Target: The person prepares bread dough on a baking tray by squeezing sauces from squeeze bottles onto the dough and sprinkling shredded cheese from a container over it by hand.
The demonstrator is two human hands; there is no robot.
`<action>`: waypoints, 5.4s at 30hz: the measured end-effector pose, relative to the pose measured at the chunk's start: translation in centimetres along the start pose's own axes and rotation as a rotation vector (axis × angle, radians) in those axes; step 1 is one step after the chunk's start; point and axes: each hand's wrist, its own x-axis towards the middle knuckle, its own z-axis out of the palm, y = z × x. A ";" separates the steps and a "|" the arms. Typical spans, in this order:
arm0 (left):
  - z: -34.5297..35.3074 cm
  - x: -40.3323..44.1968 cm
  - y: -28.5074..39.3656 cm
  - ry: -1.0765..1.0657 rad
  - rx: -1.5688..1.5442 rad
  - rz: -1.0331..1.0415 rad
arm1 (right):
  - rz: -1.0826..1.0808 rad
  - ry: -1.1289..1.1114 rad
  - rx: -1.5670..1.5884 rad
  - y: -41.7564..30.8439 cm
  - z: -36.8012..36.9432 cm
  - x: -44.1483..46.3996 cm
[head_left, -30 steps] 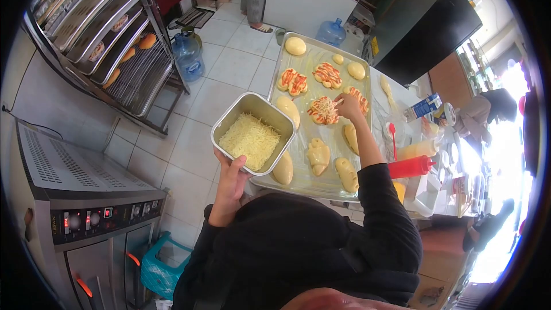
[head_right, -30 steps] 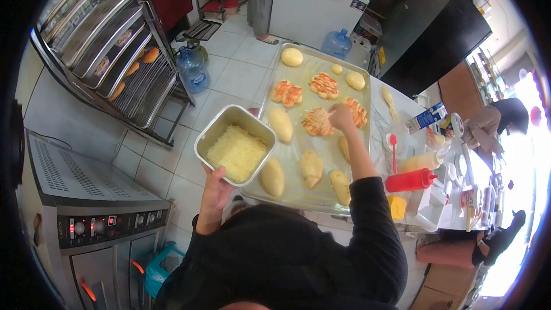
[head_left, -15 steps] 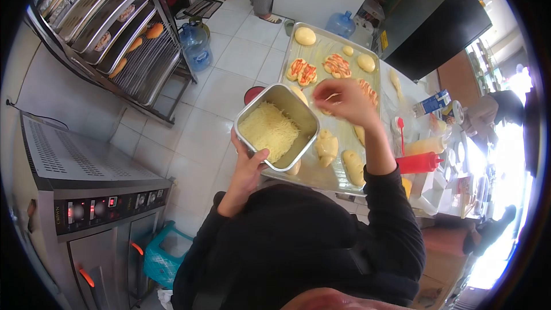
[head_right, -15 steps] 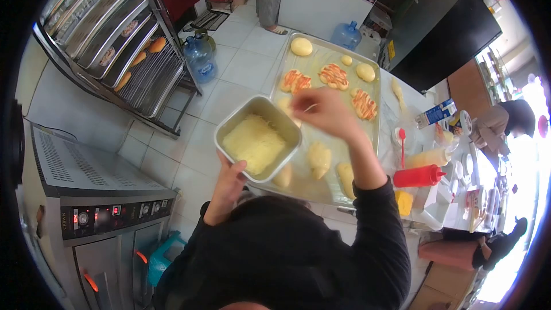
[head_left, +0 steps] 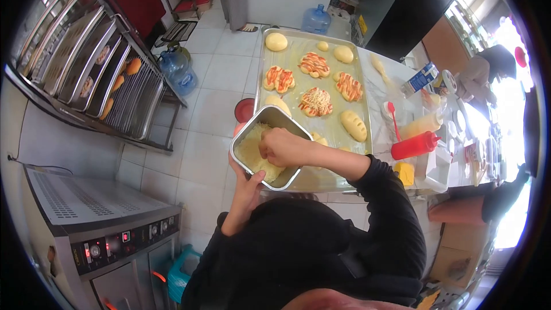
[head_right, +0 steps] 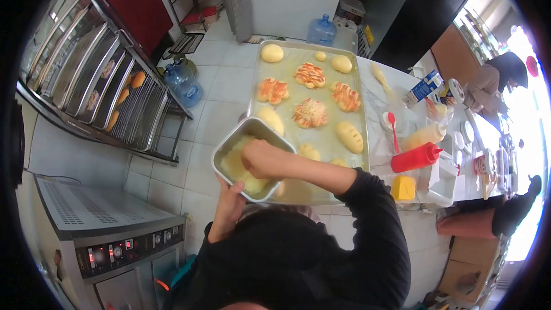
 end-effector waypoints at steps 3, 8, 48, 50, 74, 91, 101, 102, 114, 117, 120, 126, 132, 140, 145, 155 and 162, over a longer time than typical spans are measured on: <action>0.7 0.5 -0.2 -0.022 -0.005 -0.003 | 0.021 -0.046 -0.063 0.9 0.7 -0.9; 2.9 1.3 -0.5 -0.008 0.075 -0.072 | 0.051 -0.019 -0.070 2.7 1.0 -2.0; 2.3 3.7 -2.0 0.131 0.002 0.003 | 0.575 0.405 0.002 25.8 -7.7 -0.4; 2.2 3.8 -1.7 0.132 -0.020 0.002 | 0.568 0.431 0.029 25.2 -7.8 -0.4; 2.6 3.0 -0.4 0.060 -0.020 0.060 | 0.493 0.655 0.082 18.1 -8.9 -3.7; 3.1 1.1 -0.8 -0.026 0.085 0.018 | -0.020 0.150 0.073 1.8 -0.8 -2.0; 2.6 0.4 0.4 0.100 0.067 -0.077 | 0.130 0.213 0.682 6.4 -9.5 -4.8; 2.4 0.5 0.5 0.103 0.045 -0.068 | 0.151 0.284 0.739 8.3 -9.7 -5.0; 1.7 0.0 1.7 0.130 -0.023 0.035 | 0.482 0.549 -0.077 22.9 -2.4 -2.2; 1.5 0.0 1.4 0.146 -0.041 0.045 | 0.468 0.488 -0.067 21.6 -2.8 -2.2; 1.5 0.0 1.3 0.153 -0.073 0.058 | 0.428 0.576 -0.076 22.9 -2.7 -2.2; 1.3 -0.3 2.1 0.207 -0.158 0.144 | 0.416 0.552 -0.064 22.9 -3.9 -3.4; -2.2 -0.7 2.1 0.267 -0.107 0.262 | 0.676 0.620 -0.121 19.5 -6.0 -3.1; -13.3 -1.9 5.5 0.307 -0.130 0.153 | 0.440 0.753 0.524 8.9 -4.0 -0.6; -21.7 -3.1 11.8 0.235 0.134 0.182 | 0.272 0.273 0.708 -8.5 8.1 13.4; -27.4 -3.6 15.2 0.154 0.119 0.036 | 0.210 -0.056 -0.016 -15.0 20.8 23.0; -26.4 1.3 18.0 0.064 0.041 -0.090 | 0.381 0.136 0.271 -11.7 14.6 24.7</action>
